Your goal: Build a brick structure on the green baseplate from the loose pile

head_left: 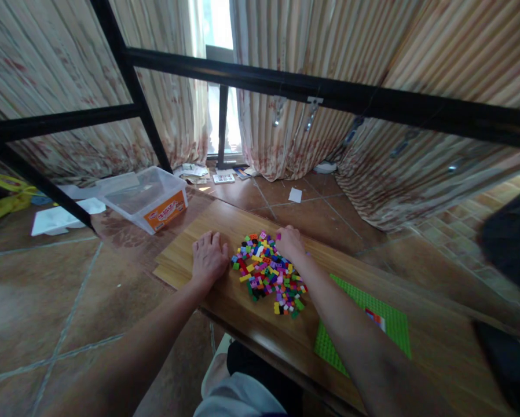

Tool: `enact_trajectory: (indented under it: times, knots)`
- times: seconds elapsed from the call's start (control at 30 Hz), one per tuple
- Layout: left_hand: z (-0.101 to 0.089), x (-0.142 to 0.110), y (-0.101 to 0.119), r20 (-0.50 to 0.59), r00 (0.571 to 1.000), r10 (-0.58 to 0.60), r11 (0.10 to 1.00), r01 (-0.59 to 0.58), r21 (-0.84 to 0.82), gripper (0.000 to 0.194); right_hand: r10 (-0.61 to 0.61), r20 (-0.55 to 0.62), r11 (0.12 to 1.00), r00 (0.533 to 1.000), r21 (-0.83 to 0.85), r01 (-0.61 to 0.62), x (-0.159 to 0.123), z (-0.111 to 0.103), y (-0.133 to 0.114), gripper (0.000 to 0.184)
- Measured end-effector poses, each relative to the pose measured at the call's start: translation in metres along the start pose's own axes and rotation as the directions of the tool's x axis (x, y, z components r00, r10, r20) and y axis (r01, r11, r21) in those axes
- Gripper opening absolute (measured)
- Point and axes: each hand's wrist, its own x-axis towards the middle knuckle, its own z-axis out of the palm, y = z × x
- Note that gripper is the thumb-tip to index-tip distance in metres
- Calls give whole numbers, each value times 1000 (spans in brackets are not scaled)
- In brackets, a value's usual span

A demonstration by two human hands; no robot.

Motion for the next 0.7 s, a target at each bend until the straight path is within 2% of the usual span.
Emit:
enact_trajectory:
  times: [0.17, 0.23, 0.27, 0.3, 0.33, 0.37, 0.43, 0.47, 0.5, 0.57, 0.7]
  knots:
    - [-1, 0, 1, 0, 1000, -4, 1000, 4, -4, 48, -34, -24, 998, 999, 60, 35, -8, 0, -2, 29]
    - [-2, 0, 1, 2, 1000, -6, 1000, 6, -4, 47, -47, -71, 974, 996, 220, 61, -16, -4, -1, 28]
    - [-2, 0, 1, 3, 1000, -6, 1000, 6, -3, 47, -36, -96, 926, 995, 371, 70, -22, -6, -1, 27]
    - [-2, 0, 1, 4, 1000, -4, 1000, 4, 1, 47, -13, -107, 830, 994, 554, 71, -30, -9, 0, 27]
    - [-2, 0, 1, 4, 1000, -4, 1000, 4, 7, 46, 16, -96, 675, 995, 736, 60, -39, -13, 1, 26]
    - [-3, 0, 1, 4, 1000, -3, 1000, 3, 14, 46, 42, -56, 483, 998, 875, 29, -50, -18, 2, 27]
    - [-3, 1, 1, 0, 1000, 1, 1000, -1, 29, 46, 31, 62, 118, 998, 991, -65, -74, -29, 5, 31]
    - [-3, 1, 1, -2, 1000, 6, 999, -6, 33, 46, 14, 104, -24, 995, 994, -103, -86, -34, 7, 33]
    - [-3, 2, 1, -6, 1000, 12, 999, -12, 35, 46, -1, 131, -126, 991, 984, -130, -97, -39, 9, 33]
    - [-4, 3, 1, -12, 1000, 21, 999, -21, 37, 48, -16, 160, -240, 987, 958, -159, -118, -48, 13, 32]
    - [-8, 4, 2, -14, 1000, 24, 999, -23, 43, 48, 2, 157, -313, 988, 938, -148, -142, -56, 23, 30]
